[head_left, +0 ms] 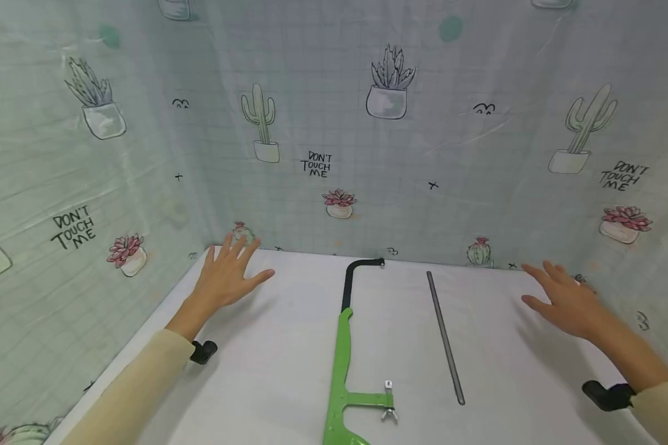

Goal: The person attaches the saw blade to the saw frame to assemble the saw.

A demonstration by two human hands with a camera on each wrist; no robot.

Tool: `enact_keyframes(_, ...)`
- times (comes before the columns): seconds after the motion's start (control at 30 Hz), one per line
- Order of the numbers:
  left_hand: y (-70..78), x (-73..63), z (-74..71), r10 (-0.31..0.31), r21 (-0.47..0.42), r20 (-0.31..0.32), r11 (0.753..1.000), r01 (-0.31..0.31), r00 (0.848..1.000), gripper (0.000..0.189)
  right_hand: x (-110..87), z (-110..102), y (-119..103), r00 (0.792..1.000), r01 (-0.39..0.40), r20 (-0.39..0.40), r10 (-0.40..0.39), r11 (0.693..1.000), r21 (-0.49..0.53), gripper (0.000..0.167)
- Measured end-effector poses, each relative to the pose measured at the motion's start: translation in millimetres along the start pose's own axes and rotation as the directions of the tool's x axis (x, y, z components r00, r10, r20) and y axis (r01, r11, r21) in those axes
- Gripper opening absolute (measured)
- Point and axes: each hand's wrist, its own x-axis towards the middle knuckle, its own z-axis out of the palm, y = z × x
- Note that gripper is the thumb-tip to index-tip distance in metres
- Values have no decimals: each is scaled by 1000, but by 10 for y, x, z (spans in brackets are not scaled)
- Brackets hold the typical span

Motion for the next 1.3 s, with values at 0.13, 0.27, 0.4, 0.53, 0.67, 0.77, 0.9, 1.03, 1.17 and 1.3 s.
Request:
enact_keyframes(0.13, 56, -49, 22, -4, -15, 9, 1000, 4, 1000, 96, -3, 60, -82, 1000, 26, -6, -26, 999, 32, 73)
enact_keyframes(0.27, 127, -87, 43, -2, -25, 14, 1000, 3, 1000, 97, -27, 130, -143, 999, 35, -18, -34, 998, 61, 74)
enact_keyframes(0.4, 189, -142, 39, -11, -33, 23, 999, 12, 1000, 96, -51, 167, -262, 1000, 30, -11, -29, 998, 52, 71)
enact_keyframes(0.53, 277, -218, 38, -9, -58, 29, 998, 11, 1000, 96, -93, 220, -420, 1000, 4, -5, -4, 999, 42, 67)
enact_keyframes(0.67, 398, -306, 42, 11, -77, 15, 997, -10, 1000, 94, -143, 304, -607, 1000, -7, -27, 10, 994, 113, 59)
enact_keyframes(0.77, 514, -381, 43, 37, -88, -4, 995, -38, 999, 91, -173, 373, -758, 999, 3, -38, 4, 983, 184, 52)
enact_keyframes(0.9, 725, -466, 48, 96, -111, -26, 989, -99, 995, 86, -206, 457, -926, 1000, 15, -8, -14, 962, 274, 46)
enact_keyframes(1.03, 964, -542, 45, 170, -134, -45, 976, -174, 984, 81, -222, 516, -1052, 997, 5, 68, -35, 917, 399, 44)
enact_keyframes(1.17, 1183, -646, 43, 241, -163, -42, 956, -245, 969, 76, -233, 553, -1152, 985, -60, 168, -37, 839, 540, 47)
enact_keyframes(1.3, 1404, -752, 27, 300, -199, -8, 934, -296, 954, 73, -238, 585, -1228, 976, -114, 215, -24, 789, 604, 49)
